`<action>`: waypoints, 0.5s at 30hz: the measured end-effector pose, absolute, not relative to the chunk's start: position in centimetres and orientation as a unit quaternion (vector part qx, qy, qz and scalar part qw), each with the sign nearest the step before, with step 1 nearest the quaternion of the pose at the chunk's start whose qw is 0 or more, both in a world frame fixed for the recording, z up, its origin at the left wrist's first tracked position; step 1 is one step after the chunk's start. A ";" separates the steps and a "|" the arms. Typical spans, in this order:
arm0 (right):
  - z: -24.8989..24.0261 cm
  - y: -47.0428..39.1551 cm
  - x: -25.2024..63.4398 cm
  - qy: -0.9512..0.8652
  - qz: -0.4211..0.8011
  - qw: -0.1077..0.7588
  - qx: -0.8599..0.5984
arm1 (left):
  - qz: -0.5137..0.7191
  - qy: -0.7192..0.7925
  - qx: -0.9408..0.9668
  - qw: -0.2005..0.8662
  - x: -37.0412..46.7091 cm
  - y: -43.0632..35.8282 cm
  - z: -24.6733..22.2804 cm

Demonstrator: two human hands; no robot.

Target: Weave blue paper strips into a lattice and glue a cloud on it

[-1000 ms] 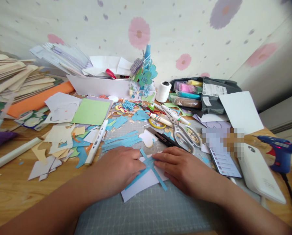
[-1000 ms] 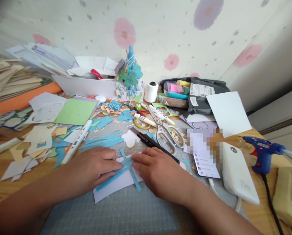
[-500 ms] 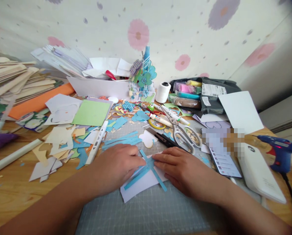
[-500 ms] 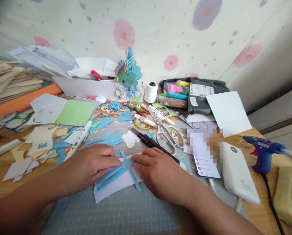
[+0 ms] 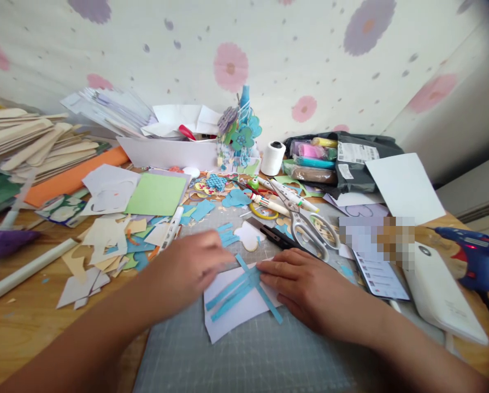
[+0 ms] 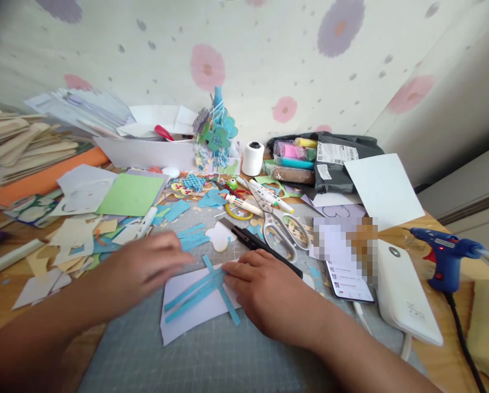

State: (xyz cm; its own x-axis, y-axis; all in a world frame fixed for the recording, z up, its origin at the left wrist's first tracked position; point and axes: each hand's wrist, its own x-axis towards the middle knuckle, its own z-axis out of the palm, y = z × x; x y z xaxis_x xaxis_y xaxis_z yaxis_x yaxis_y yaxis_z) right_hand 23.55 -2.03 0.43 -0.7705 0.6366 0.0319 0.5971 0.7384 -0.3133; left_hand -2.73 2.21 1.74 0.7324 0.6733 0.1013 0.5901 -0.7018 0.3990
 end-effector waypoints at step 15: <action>0.0 -2.3 23.5 -0.929 0.134 0.073 -0.338 | 0.041 0.530 0.842 0.090 -3.2 3.5 -0.5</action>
State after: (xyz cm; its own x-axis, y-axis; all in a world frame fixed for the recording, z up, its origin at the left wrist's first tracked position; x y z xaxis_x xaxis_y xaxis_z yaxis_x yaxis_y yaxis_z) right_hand 23.52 -2.31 0.03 -0.7612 0.6468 0.0462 0.6076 0.7363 -0.2976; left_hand -3.23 3.49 -0.52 0.4353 0.8999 -0.0262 0.8852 -0.4225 0.1946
